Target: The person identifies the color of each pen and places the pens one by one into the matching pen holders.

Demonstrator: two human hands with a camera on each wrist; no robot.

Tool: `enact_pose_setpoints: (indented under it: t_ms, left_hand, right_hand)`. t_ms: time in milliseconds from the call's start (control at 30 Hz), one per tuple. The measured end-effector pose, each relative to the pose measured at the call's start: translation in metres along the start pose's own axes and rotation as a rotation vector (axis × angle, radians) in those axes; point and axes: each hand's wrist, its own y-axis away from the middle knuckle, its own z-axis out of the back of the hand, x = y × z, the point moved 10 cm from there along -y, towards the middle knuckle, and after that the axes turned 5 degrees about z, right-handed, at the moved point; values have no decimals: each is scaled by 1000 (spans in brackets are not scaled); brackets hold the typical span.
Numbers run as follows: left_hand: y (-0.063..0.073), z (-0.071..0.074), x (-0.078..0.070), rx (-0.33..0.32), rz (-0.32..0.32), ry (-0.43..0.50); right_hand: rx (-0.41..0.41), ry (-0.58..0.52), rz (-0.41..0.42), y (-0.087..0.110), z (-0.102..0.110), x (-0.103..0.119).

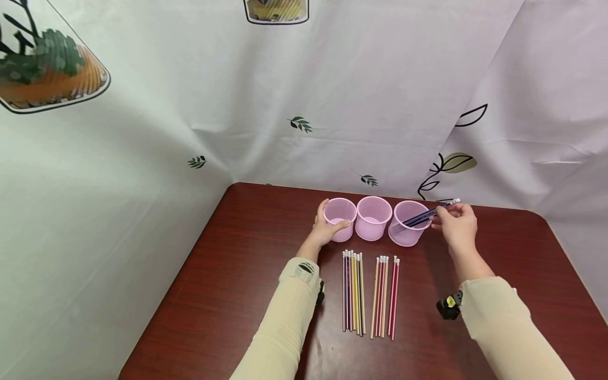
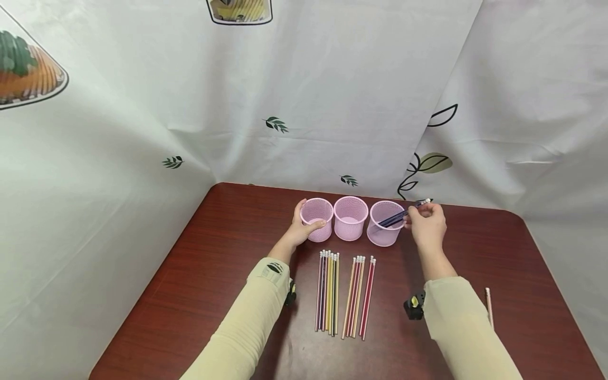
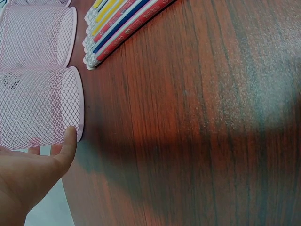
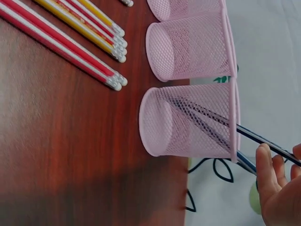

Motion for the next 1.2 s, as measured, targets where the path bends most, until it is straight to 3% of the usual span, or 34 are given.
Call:
enact_pose_setpoints:
  t_ms: [433, 700, 967, 1200]
  left_hand:
    - [0, 0, 0, 0, -15, 4]
    - [-1, 0, 1, 2, -18, -1]
    - [-1, 0, 1, 0, -17, 3]
    - [-1, -1, 1, -1, -12, -3]
  right_hand:
    - [-18, -179, -125, 3, 3, -22]
    - [9, -163, -81, -2, 7, -31]
    - [-10, -117, -188, 4, 10, -34]
    - [-29, -100, -205, 4, 15, -38]
